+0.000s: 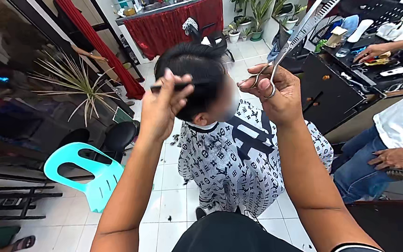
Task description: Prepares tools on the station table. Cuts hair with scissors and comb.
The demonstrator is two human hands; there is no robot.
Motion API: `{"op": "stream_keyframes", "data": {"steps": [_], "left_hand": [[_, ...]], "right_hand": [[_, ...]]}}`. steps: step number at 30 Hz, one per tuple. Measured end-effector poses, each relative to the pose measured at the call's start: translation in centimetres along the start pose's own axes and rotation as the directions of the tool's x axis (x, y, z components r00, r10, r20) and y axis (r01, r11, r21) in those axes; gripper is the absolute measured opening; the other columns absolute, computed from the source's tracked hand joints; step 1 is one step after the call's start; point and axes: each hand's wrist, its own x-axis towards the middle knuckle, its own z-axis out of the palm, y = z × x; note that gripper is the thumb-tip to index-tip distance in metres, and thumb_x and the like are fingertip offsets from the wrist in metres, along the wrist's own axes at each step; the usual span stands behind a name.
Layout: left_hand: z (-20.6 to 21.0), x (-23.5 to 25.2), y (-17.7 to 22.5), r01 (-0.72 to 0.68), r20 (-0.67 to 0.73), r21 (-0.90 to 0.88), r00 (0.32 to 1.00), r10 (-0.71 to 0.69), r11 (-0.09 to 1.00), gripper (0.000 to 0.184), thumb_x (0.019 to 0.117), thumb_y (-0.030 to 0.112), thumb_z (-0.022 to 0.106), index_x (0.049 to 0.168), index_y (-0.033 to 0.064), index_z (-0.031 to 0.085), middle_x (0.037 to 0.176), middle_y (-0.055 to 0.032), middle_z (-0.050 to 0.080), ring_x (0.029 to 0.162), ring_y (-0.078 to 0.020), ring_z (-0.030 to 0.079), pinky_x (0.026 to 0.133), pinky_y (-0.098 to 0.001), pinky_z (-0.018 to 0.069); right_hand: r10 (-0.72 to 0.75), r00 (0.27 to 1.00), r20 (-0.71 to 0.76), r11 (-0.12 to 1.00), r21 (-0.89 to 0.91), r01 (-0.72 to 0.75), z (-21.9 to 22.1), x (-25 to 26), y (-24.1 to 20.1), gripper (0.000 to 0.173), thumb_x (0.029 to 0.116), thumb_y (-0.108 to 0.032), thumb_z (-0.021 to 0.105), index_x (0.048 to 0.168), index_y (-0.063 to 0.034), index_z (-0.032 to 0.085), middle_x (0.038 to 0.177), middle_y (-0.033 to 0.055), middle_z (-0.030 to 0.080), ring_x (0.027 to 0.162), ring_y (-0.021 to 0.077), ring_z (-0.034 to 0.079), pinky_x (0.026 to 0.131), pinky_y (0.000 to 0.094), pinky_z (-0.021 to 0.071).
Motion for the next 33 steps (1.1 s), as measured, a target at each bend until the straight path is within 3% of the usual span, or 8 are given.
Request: {"op": "stream_keyframes", "data": {"steps": [3,4,8,11,14,18,26,33], "left_hand": [[-1.2,-2.7,-1.7,-0.067,0.205,0.235,0.979,0.018,0.970,0.022,0.1069,0.022,0.051,0.106,0.0085,0.068,0.107,-0.0047,0.077,0.090,-0.0143,0.075,0.075,-0.0293,0.0633],[-1.5,-2.7,-1.9,-0.113,0.253,0.219,0.966,0.055,0.969,0.021,0.1061,0.022,0.053,0.102,0.0097,0.070,0.104,-0.0045,0.078,0.087,-0.0142,0.076,0.074,-0.0295,0.0640],[-0.7,0.0,-0.4,-0.143,0.096,-0.076,0.984,0.150,0.987,0.039,0.1128,0.029,0.031,0.111,0.0142,0.067,0.116,-0.0025,0.075,0.096,-0.0111,0.074,0.077,-0.0248,0.0611],[-0.2,0.7,-0.8,-0.093,-0.016,-0.036,0.996,0.092,0.995,0.038,0.1127,0.029,0.034,0.115,0.0095,0.067,0.119,-0.0050,0.074,0.097,-0.0135,0.074,0.077,-0.0268,0.0617],[-0.7,-0.8,-2.2,-0.081,0.046,0.054,0.996,0.079,0.995,0.035,0.1109,0.026,0.041,0.111,0.0068,0.070,0.115,-0.0084,0.076,0.093,-0.0153,0.076,0.077,-0.0280,0.0629],[-1.4,-1.7,-2.2,0.016,0.051,-0.082,0.999,-0.012,0.997,0.037,0.1119,0.025,0.037,0.109,0.0058,0.069,0.114,-0.0123,0.075,0.093,-0.0159,0.076,0.077,-0.0264,0.0627],[-1.8,-1.7,-1.8,0.169,0.080,-0.230,0.985,-0.154,0.958,0.043,0.1130,0.032,0.031,0.111,0.0102,0.068,0.116,-0.0088,0.075,0.094,-0.0120,0.075,0.077,-0.0231,0.0615],[-2.5,-1.7,-2.5,0.190,0.133,-0.296,0.979,-0.156,0.936,0.040,0.1125,0.031,0.033,0.108,0.0113,0.068,0.115,-0.0101,0.075,0.094,-0.0130,0.075,0.076,-0.0235,0.0617]], "right_hand": [[0.003,1.000,0.001,1.000,0.001,-0.003,-0.8,-0.3,0.1,0.043,0.0996,-0.038,0.067,0.128,-0.0060,0.063,0.105,0.0018,0.076,0.099,0.0184,0.074,0.095,0.0395,0.0604],[0.018,1.000,-0.007,0.999,0.030,-0.018,-0.9,-0.2,0.2,0.043,0.0999,-0.040,0.066,0.128,-0.0071,0.063,0.106,0.0023,0.076,0.101,0.0196,0.074,0.096,0.0408,0.0598],[0.061,0.998,-0.024,0.967,0.249,-0.053,-0.6,1.1,1.2,0.044,0.1024,-0.044,0.059,0.130,-0.0105,0.057,0.116,0.0077,0.073,0.112,0.0261,0.070,0.097,0.0466,0.0581],[0.072,0.997,-0.015,0.940,0.335,-0.063,-0.4,2.2,2.2,0.042,0.1049,-0.042,0.053,0.133,-0.0103,0.055,0.119,0.0100,0.071,0.115,0.0278,0.068,0.099,0.0488,0.0564],[0.089,0.996,0.008,0.924,0.374,-0.086,-0.8,2.8,3.1,0.043,0.1051,-0.043,0.052,0.133,-0.0107,0.055,0.118,0.0102,0.071,0.116,0.0288,0.067,0.100,0.0503,0.0552],[0.083,0.994,0.075,0.881,0.460,-0.108,-0.8,3.1,4.1,0.046,0.1037,-0.045,0.053,0.133,-0.0096,0.055,0.116,0.0115,0.071,0.113,0.0291,0.068,0.101,0.0500,0.0550],[-0.049,0.975,0.215,0.841,0.536,-0.076,0.8,3.2,4.1,0.054,0.0962,-0.048,0.066,0.135,-0.0118,0.058,0.120,0.0110,0.073,0.113,0.0254,0.069,0.095,0.0425,0.0574],[-0.169,0.921,0.350,0.884,0.468,-0.015,3.6,3.6,3.2,0.061,0.0950,-0.053,0.066,0.137,-0.0093,0.058,0.122,0.0107,0.074,0.118,0.0270,0.068,0.105,0.0447,0.0537]]}}
